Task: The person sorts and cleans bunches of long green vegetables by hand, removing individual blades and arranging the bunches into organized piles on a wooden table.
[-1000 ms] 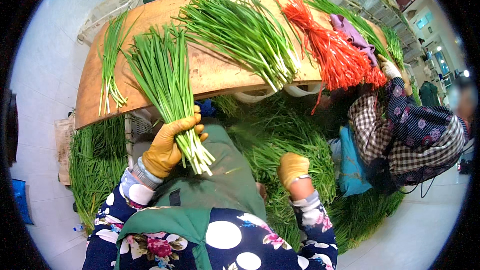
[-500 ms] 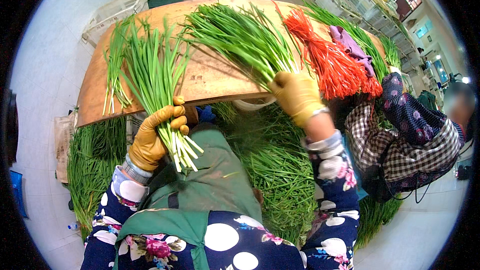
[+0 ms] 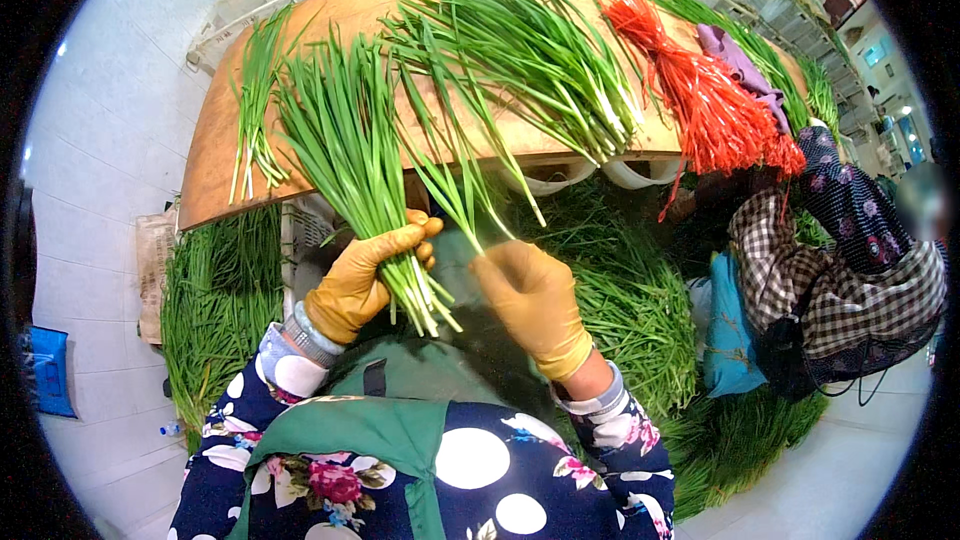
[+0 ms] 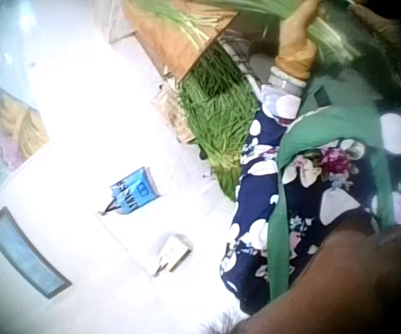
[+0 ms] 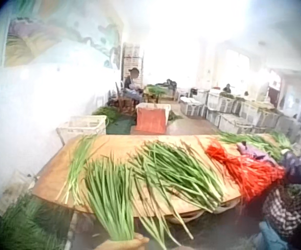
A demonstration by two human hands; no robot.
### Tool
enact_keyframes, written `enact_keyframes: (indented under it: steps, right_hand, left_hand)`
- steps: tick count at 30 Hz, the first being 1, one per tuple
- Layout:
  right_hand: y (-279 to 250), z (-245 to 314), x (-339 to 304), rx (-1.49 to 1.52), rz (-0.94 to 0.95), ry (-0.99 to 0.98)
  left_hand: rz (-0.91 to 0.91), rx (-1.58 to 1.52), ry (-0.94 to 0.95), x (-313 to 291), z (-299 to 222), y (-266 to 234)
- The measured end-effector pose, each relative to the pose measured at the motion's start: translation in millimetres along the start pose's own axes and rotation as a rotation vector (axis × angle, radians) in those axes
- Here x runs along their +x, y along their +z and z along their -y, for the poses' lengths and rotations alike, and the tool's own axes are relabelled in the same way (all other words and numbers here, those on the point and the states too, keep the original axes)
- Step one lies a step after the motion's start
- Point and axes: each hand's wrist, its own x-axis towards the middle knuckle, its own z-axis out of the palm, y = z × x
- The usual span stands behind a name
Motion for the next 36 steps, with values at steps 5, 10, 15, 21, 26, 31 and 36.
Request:
enact_keyframes:
  steps: [5, 10, 15, 21, 26, 31, 36]
  right_hand:
    - [10, -7, -5, -0.156, 0.004, -0.128]
    - [23, -11, 4, 0.058, 0.026, 0.026]
    - [32, -10, 12, 0.228, -0.024, 0.089]
    - [0, -30, -28, -0.431, -0.175, -0.37]
    - [-97, -99, -76, -1.231, 0.183, -0.108]
    - [-123, -60, -48, -1.094, -0.059, 0.045]
    - [-68, -5, 46, -0.55, -0.154, -0.257]
  left_hand:
    - [-0.039, 0.107, 0.024, 4, 3, 15]
    - [-0.057, 0.147, 0.038, 7, 8, 23]
    - [-0.079, 0.162, 0.076, 3, 10, 31]
    - [-0.102, 0.095, 0.133, 11, 2, 13]
    - [-0.048, -0.122, 0.044, 13, -1, 9]
    - [0.227, -0.215, -0.009, 19, -11, -2]
    - [0.204, -0.218, -0.001, 16, -13, 2]
